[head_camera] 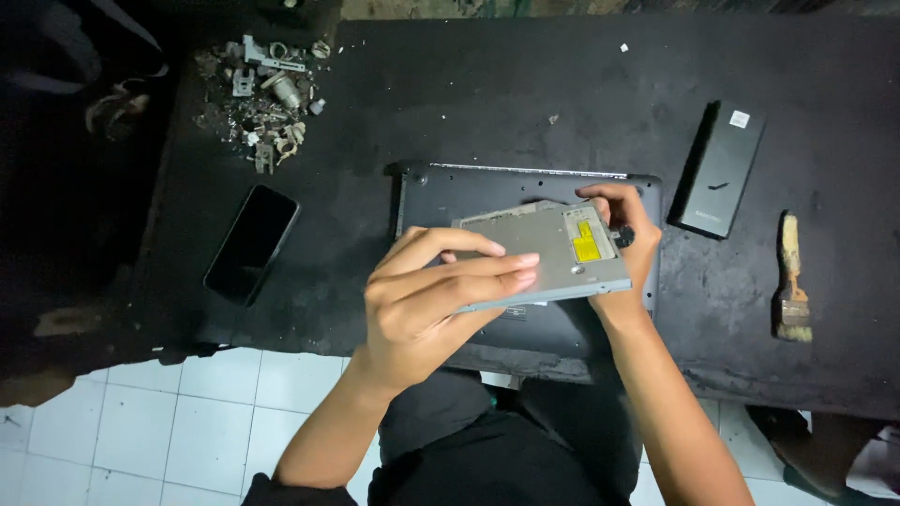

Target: The person uses a screwdriver to remove screws from a silver metal component, likely a hard drive, and then uses a brush to clean dust off its surface. They flip the component over and continue to unscrew and clean it before placing it on the table.

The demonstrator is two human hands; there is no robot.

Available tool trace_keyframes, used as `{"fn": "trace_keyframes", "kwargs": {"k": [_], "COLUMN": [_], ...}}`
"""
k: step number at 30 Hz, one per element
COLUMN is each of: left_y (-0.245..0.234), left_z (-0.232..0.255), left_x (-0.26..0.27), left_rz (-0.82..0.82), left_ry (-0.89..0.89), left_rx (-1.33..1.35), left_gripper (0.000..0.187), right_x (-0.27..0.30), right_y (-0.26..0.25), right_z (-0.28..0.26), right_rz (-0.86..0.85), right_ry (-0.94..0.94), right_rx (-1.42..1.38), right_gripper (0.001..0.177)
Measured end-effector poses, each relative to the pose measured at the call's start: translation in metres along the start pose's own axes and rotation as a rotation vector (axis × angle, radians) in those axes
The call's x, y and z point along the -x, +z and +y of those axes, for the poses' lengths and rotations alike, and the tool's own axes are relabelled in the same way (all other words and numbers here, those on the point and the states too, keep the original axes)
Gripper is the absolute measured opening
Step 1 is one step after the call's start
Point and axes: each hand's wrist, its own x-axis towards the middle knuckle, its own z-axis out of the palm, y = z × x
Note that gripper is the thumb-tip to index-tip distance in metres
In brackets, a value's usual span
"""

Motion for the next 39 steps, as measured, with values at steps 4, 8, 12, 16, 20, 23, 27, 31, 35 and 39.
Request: {"fn": "trace_keyframes", "kwargs": {"k": [4,8,12,16,20,23,27,31,35,39], "left_y": [0.000,-0.001,-0.002,-0.008,-0.001,-0.004,0.009,0.045,0.078,0.108], "left_z": [-0.001,0.000,-0.007,-0.031,-0.080,-0.093,-0.128,-0.165,-0.182,-0.222], "left_x": [0.004,0.006,0.003,-0.007,-0.015,-0.038,-0.056,-0.052,-0.052,-0.031], "left_rz": [-0.006,-0.015,0.013,0.140,0.431,0.491,0.616,0.249,0.048,-0.111], "left_ry": [0.002,-0.015,0.001,-0.128,-0.452,-0.773,-1.101,-0.542,-0.027,-0.073], "left_rx": [0.019,0.051,0.057,0.038,0.072,0.387,0.963,0.321,-0.217,-0.322], "left_gripper": [0.029,0.029,0.026,0.025,0.022,0.029,0.088,0.041,0.039,0.056], "right_x": [0.000,0.001,0.001,-0.001,-0.002,-0.003,-0.005,-0.007,-0.008,-0.009], "right_y": [0.000,-0.001,0.001,0.005,0.004,0.003,0.002,0.002,0.002,0.003], "right_z": [-0.001,0.004,0.007,0.011,0.005,0.003,0.001,0.000,-0.001,0.007], "right_rz": [-0.004,-0.020,0.008,0.054,0.032,0.029,0.059,0.056,0.068,0.040], "right_ry": [0.017,-0.002,0.010,0.024,0.051,0.072,0.113,0.107,0.165,0.117], "right_rx": [-0.010,-0.033,-0.015,-0.096,-0.107,-0.054,-0.070,-0.047,-0.033,-0.029], "right_gripper": [0.025,0.035,0.025,0.034,0.033,0.035,0.037,0.040,0.041,0.037]}}
